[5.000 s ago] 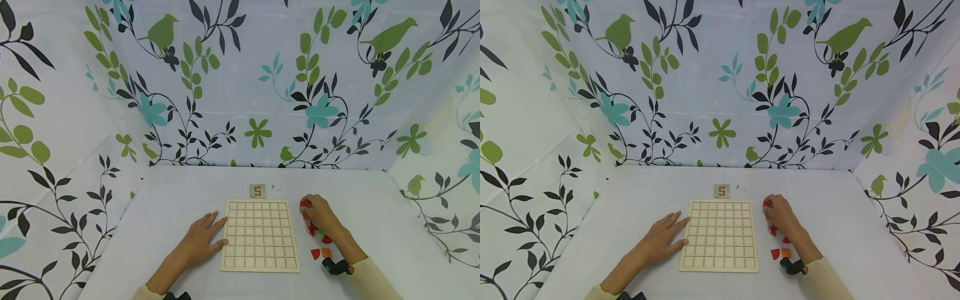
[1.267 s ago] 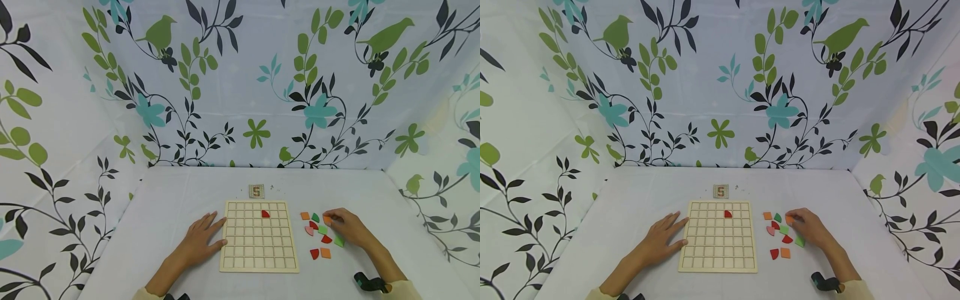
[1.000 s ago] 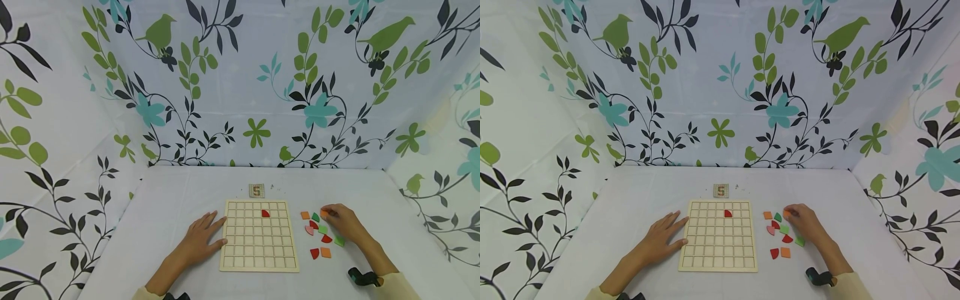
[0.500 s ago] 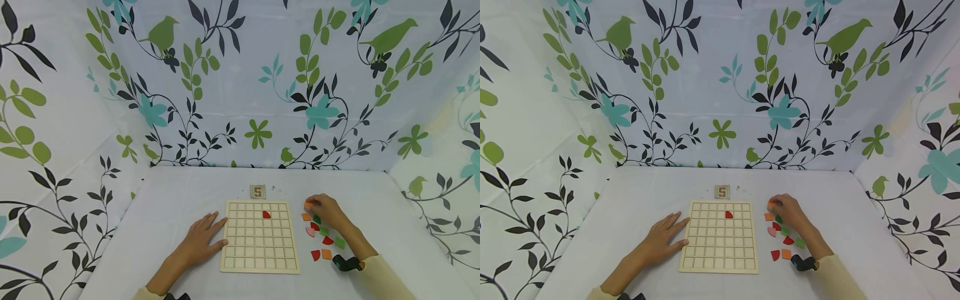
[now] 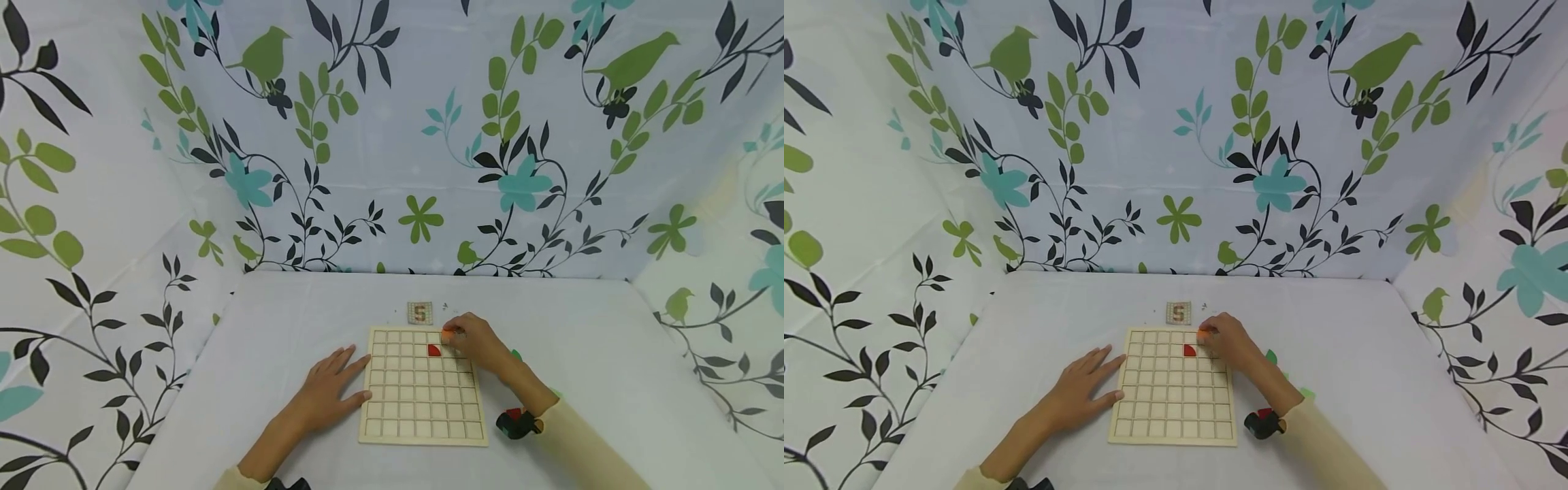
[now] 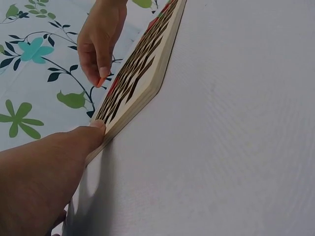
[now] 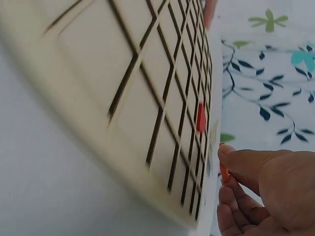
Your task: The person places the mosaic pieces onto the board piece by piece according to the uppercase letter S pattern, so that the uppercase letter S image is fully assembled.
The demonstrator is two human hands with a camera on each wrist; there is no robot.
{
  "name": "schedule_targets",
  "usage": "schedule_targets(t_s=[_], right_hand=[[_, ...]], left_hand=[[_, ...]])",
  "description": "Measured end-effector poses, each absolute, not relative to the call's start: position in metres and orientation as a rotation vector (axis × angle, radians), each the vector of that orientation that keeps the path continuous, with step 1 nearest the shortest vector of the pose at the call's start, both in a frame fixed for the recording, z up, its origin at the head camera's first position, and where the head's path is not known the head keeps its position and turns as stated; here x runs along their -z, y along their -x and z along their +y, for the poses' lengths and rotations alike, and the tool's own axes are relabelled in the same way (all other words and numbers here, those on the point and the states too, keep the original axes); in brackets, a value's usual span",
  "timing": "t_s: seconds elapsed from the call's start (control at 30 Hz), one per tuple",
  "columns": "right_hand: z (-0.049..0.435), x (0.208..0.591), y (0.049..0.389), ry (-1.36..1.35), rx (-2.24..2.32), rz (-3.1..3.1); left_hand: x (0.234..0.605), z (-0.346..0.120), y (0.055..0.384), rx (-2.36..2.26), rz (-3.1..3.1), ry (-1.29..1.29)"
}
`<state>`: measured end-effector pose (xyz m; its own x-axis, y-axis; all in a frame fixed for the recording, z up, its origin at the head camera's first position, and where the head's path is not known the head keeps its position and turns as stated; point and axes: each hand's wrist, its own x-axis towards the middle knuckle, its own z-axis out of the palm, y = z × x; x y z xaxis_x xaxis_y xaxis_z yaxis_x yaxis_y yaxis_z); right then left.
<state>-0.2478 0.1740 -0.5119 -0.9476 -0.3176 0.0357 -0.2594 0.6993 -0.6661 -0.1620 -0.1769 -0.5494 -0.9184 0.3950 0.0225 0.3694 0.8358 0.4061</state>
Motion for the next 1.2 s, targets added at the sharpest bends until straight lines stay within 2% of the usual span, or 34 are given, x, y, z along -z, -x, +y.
schedule_targets(t_s=[0.4,1.2], right_hand=[[0.131,0.521,0.239,0.722,1.111,2.712],[0.126,0.52,0.235,0.809,1.042,2.754]], left_hand=[[0.545,-0.175,0.159,-0.643,2.946,-0.603],[0.549,-0.176,0.161,-0.621,2.957,-0.576]])
